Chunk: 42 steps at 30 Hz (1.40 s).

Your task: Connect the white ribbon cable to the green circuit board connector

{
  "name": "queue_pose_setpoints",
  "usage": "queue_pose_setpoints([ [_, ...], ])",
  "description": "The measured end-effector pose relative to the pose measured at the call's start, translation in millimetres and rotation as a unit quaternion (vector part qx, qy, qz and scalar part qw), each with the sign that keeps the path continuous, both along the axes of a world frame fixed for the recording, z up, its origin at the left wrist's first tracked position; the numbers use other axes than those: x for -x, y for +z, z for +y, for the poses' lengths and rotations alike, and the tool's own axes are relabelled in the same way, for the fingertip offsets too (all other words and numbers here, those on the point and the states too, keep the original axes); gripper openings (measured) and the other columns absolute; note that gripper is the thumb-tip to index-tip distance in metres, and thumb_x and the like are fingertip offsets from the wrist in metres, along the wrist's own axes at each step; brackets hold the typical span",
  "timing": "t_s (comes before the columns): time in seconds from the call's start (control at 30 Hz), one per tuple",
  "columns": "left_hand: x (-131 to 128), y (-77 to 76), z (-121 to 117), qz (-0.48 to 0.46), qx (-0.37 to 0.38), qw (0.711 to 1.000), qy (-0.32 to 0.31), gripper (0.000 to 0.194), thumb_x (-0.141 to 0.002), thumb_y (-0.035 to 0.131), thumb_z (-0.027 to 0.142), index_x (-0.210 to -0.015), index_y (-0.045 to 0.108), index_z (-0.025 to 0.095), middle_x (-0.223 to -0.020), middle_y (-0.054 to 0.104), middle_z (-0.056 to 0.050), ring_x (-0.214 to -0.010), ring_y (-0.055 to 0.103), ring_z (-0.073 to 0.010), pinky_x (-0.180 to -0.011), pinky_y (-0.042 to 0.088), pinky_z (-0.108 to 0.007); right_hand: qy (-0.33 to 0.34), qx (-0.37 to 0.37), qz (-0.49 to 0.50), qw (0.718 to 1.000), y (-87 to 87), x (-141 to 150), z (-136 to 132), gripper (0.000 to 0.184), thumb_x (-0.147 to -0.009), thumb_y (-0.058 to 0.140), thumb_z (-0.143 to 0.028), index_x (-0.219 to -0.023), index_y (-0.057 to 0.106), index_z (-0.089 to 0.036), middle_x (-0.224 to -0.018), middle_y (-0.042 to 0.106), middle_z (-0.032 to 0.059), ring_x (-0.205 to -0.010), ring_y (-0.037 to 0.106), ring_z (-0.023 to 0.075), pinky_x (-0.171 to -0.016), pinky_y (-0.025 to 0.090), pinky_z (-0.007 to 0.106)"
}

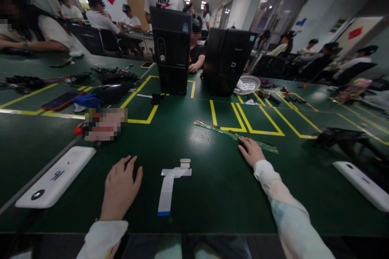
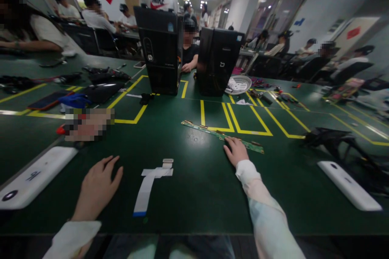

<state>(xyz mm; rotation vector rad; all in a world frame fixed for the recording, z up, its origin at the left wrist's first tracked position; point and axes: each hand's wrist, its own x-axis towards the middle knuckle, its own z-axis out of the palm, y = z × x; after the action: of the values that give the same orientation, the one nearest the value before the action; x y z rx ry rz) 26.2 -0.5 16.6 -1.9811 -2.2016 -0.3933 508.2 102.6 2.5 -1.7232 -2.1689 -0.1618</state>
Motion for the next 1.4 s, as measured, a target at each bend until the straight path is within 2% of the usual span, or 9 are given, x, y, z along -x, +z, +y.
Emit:
queue_pose_setpoints([
  [0.23, -2, 3.6, 0, -0.002, -0.010, 1.000, 0.003, 0.049, -0.093, 0.032, 0.039, -0.127, 0.054, 0.012, -0.127, 0.053, -0.016, -0.118, 0.049, -0.0308, -0.096, 0.043, -0.046, 0.129, 0.018, -0.008, 0.991, 5.4, 83, -9, 0.044, -0.093, 0.044, -0.038, -0.130, 0.053, -0.017, -0.128, 0.056, 0.0138, -0.120, 0.049, 0.0272, -0.101, 0.041, 0.044],
  [0.43, -3, 4.3, 0, 0.000, -0.020, 1.000, 0.005, 0.047, -0.092, 0.034, 0.038, -0.124, 0.055, 0.012, -0.126, 0.054, -0.015, -0.116, 0.050, -0.0306, -0.096, 0.043, -0.044, 0.177, 0.043, -0.004, 0.983, 13.1, 109, -21, 0.046, -0.093, 0.043, -0.034, -0.136, 0.048, -0.019, -0.135, 0.051, 0.0138, -0.125, 0.045, 0.0272, -0.101, 0.039, 0.048],
  [0.57, -3, 6.7, 0, -0.013, -0.011, 1.000, 0.008, 0.047, -0.092, 0.033, 0.039, -0.124, 0.055, 0.012, -0.125, 0.055, -0.016, -0.115, 0.051, -0.0306, -0.094, 0.043, -0.045, 0.200, 0.053, -0.009, 0.978, 15.6, 113, -25, 0.048, -0.094, 0.042, -0.035, -0.138, 0.046, -0.016, -0.140, 0.049, 0.0133, -0.129, 0.042, 0.0264, -0.106, 0.036, 0.047],
  [0.73, -3, 8.7, 0, -0.009, -0.003, 1.000, 0.010, 0.047, -0.093, 0.032, 0.040, -0.125, 0.054, 0.014, -0.124, 0.054, -0.015, -0.114, 0.052, -0.0303, -0.092, 0.044, -0.045, 0.175, 0.025, -0.028, 0.984, 19.4, 103, -25, 0.046, -0.094, 0.041, -0.035, -0.136, 0.048, -0.018, -0.141, 0.048, 0.0113, -0.136, 0.032, 0.0283, -0.112, 0.024, 0.054],
  [0.93, -3, 10.6, 1, -0.007, 0.007, 1.000, 0.009, 0.048, -0.092, 0.031, 0.040, -0.125, 0.054, 0.013, -0.124, 0.054, -0.015, -0.113, 0.051, -0.0303, -0.091, 0.044, -0.045, 0.137, 0.020, -0.009, 0.990, 20.5, 61, -20, 0.040, -0.093, 0.042, -0.035, -0.123, 0.059, -0.014, -0.125, 0.057, 0.0161, -0.120, 0.049, 0.0295, -0.101, 0.040, 0.048],
  [1.1, 2, 9.3, 2, -0.010, 0.009, 1.000, -0.003, 0.051, -0.092, 0.030, 0.043, -0.125, 0.054, 0.013, -0.122, 0.053, -0.016, -0.112, 0.052, -0.0312, -0.090, 0.045, -0.045, 0.139, 0.038, 0.012, 0.989, 13.2, 39, -23, 0.041, -0.093, 0.041, -0.036, -0.126, 0.057, -0.017, -0.127, 0.055, 0.0150, -0.121, 0.048, 0.0288, -0.100, 0.041, 0.048],
  [1.23, 3, 8.2, 3, -0.010, 0.019, 1.000, -0.001, 0.052, -0.092, 0.029, 0.043, -0.127, 0.053, 0.013, -0.122, 0.052, -0.017, -0.112, 0.052, -0.0320, -0.090, 0.045, -0.047, 0.148, 0.044, 0.009, 0.988, 11.2, 46, -25, 0.042, -0.093, 0.042, -0.037, -0.128, 0.056, -0.018, -0.130, 0.053, 0.0157, -0.123, 0.046, 0.0292, -0.101, 0.039, 0.050],
  [1.4, 0, 8.8, 3, 0.000, 0.014, 1.000, 0.000, 0.053, -0.093, 0.026, 0.044, -0.124, 0.054, 0.012, -0.122, 0.053, -0.017, -0.112, 0.052, -0.0322, -0.090, 0.045, -0.046, 0.165, 0.055, -0.007, 0.985, 15.9, 69, -30, 0.044, -0.093, 0.045, -0.037, -0.132, 0.053, -0.018, -0.134, 0.050, 0.0153, -0.124, 0.045, 0.0287, -0.101, 0.038, 0.049],
])
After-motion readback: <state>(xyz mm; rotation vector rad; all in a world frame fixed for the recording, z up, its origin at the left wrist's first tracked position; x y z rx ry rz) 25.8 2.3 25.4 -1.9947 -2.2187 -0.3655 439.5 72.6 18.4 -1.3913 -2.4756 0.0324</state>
